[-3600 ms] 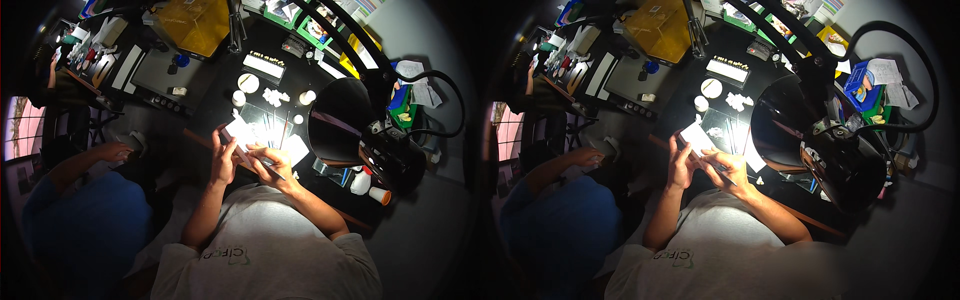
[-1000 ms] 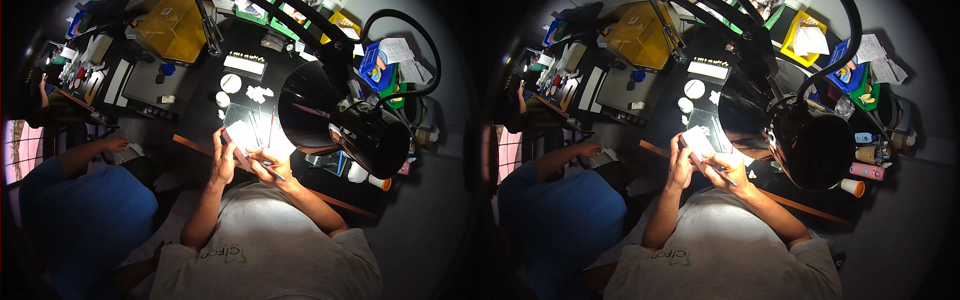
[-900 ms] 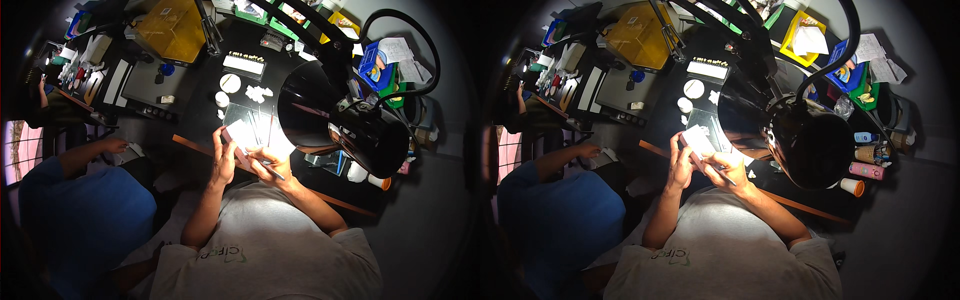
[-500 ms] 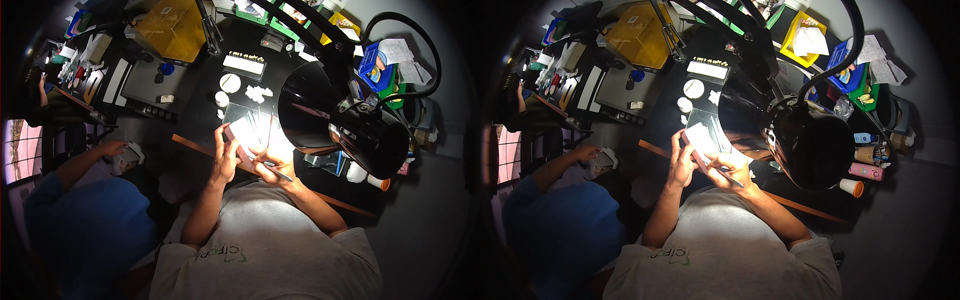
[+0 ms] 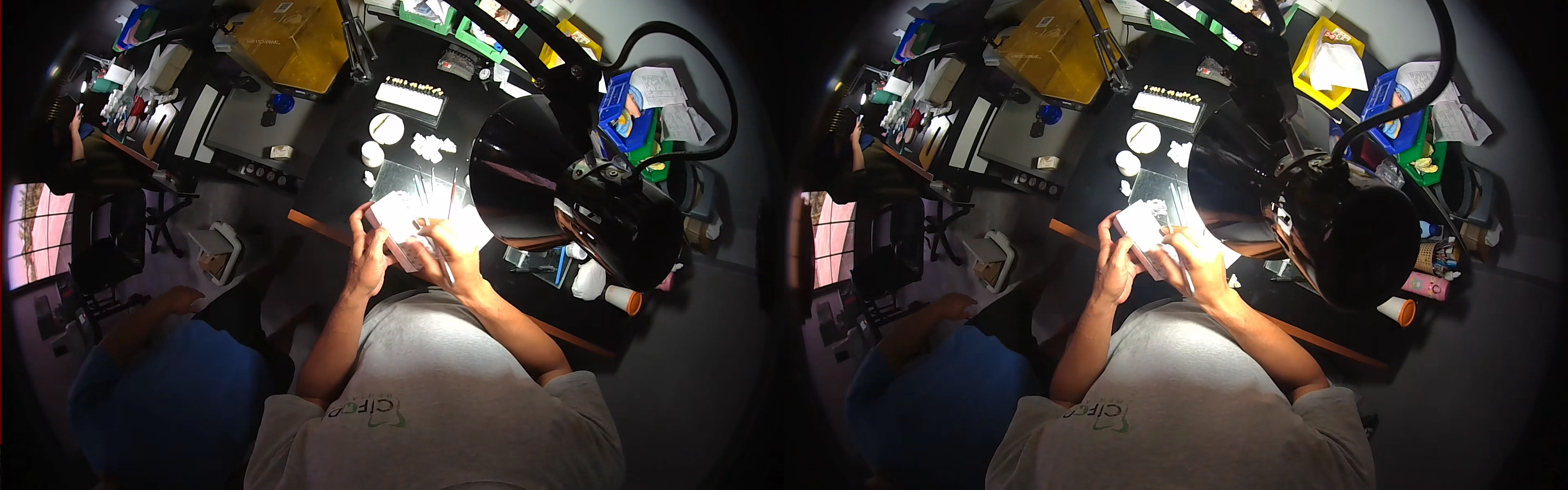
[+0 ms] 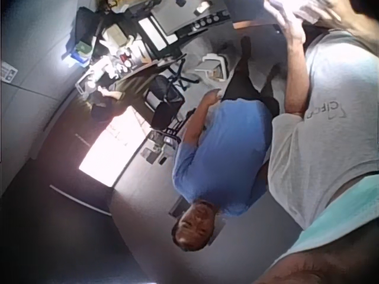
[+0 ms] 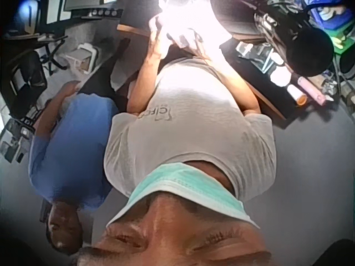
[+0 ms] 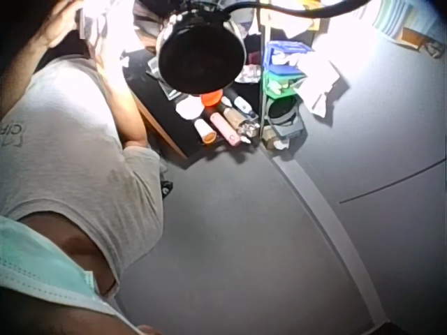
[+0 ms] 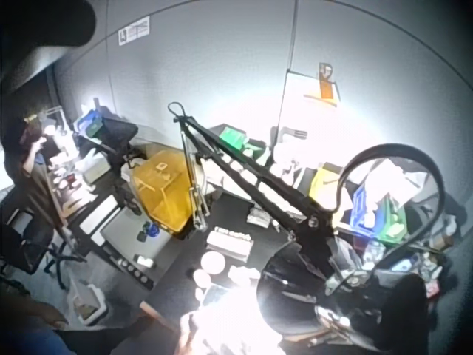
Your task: The recorder is applying stains and glazes to dental veneers or crowns using a fine brush in a laboratory setting.
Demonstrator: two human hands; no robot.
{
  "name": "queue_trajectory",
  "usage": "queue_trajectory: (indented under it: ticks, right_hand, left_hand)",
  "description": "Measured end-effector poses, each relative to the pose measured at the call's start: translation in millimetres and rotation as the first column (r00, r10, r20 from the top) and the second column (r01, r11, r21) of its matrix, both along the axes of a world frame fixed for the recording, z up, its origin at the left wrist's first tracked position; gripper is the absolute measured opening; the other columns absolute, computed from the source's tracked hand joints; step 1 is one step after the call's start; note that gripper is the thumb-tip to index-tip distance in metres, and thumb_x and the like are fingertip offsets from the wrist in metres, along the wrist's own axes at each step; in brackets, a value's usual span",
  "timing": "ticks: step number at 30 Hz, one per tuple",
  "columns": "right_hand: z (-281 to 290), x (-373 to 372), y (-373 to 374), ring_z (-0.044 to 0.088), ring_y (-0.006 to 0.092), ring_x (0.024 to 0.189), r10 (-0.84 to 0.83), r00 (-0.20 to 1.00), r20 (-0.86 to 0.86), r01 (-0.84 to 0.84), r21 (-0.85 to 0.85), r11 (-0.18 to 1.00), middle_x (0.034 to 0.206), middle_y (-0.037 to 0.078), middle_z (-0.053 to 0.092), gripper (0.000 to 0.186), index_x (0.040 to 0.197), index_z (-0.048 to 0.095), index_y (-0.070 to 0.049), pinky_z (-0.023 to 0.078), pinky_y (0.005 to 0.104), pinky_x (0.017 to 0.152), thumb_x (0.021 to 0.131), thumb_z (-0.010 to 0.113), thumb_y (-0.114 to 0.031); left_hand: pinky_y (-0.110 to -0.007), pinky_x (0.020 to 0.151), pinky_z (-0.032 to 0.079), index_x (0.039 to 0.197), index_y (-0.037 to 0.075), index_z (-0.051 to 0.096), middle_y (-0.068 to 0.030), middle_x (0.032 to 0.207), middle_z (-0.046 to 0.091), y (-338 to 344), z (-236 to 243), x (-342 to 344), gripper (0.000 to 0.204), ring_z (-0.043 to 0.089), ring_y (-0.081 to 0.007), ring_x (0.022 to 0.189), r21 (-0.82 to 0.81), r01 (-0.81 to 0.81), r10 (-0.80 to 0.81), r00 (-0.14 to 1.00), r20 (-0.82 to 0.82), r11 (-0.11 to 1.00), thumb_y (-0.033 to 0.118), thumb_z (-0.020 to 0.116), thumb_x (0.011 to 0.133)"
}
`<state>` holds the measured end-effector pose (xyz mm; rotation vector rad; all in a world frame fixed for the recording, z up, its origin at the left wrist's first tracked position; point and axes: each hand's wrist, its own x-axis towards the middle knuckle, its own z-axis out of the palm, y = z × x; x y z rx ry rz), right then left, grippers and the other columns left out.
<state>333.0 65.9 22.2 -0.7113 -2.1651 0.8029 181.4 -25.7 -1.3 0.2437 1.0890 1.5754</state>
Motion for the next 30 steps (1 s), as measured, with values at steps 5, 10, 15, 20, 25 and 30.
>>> queue_trajectory:
  ticks: [5, 10, 15, 20, 25, 30]
  right_hand:
    - [-3, -8, -2, 0.072, 0.0333, 0.081, 0.068, 0.997, 0.030, -0.062, -0.166, 0.984, 0.096, 0.019, 0.072, 0.030, 0.093, 0.067, 0.000, 0.057, 0.0404, 0.071, 0.076, 0.084, -0.019]
    - [10, -5, 11, 0.069, 0.0345, 0.083, 0.209, 0.963, 0.169, -0.146, -0.323, 0.935, 0.093, 0.019, 0.069, 0.043, 0.101, 0.065, 0.002, 0.056, 0.0404, 0.076, 0.070, 0.082, -0.023]
    - [9, -2, 13, 0.069, 0.0342, 0.087, 0.208, 0.970, 0.125, -0.172, -0.252, 0.952, 0.097, 0.019, 0.068, 0.047, 0.103, 0.064, 0.002, 0.055, 0.0402, 0.079, 0.068, 0.083, -0.023]
    - [11, 0, 10, 0.067, 0.0336, 0.085, 0.185, 0.970, 0.157, -0.144, -0.240, 0.960, 0.094, 0.017, 0.067, 0.049, 0.104, 0.064, 0.001, 0.054, 0.0399, 0.077, 0.067, 0.083, -0.025]
    - [12, 5, 5, 0.066, 0.0355, 0.091, 0.117, 0.959, 0.258, -0.038, -0.294, 0.955, 0.097, 0.017, 0.066, 0.046, 0.103, 0.065, -0.002, 0.053, 0.0428, 0.082, 0.067, 0.086, -0.022]
    - [19, 2, 6, 0.067, 0.0336, 0.082, 0.040, 0.971, 0.238, 0.025, -0.264, 0.964, 0.091, 0.017, 0.065, 0.044, 0.097, 0.066, -0.003, 0.054, 0.0416, 0.073, 0.069, 0.089, -0.028]
  left_hand:
    - [-0.049, 0.091, 0.061, 0.151, 0.018, 0.017, -0.0205, 0.141, 0.047, -10, -13, -2, 0.053, 0.060, -0.0277, 0.122, 0.026, -0.011, 0.013, 0.997, -0.075, 1.000, 0.011, 0.043, 0.105]
    - [-0.046, 0.093, 0.060, 0.151, 0.017, 0.014, -0.0229, 0.138, 0.052, -14, -6, -2, 0.054, 0.059, -0.0255, 0.120, 0.038, -0.022, 0.023, 0.999, -0.036, 0.999, 0.011, 0.044, 0.106]
    - [-0.047, 0.093, 0.059, 0.151, 0.017, 0.014, -0.0219, 0.138, 0.050, -17, -12, -3, 0.055, 0.059, -0.0262, 0.120, 0.051, 0.006, -0.004, 0.999, -0.036, 0.999, 0.011, 0.044, 0.106]
    - [-0.049, 0.095, 0.059, 0.153, 0.015, 0.009, -0.0236, 0.140, 0.048, -17, -14, 0, 0.055, 0.061, -0.0296, 0.121, 0.011, 0.087, -0.082, 0.971, -0.226, 0.996, 0.011, 0.038, 0.106]
    - [-0.044, 0.093, 0.060, 0.152, 0.015, 0.010, -0.0243, 0.135, 0.053, -19, -25, 4, 0.053, 0.062, -0.0250, 0.119, 0.025, 0.133, -0.116, 0.927, -0.356, 0.991, 0.011, 0.037, 0.107]
    - [-0.039, 0.093, 0.059, 0.152, 0.014, 0.012, -0.0217, 0.126, 0.060, -18, -25, 12, 0.052, 0.065, -0.0215, 0.110, 0.012, 0.167, -0.150, 0.914, -0.376, 0.986, 0.011, 0.037, 0.107]
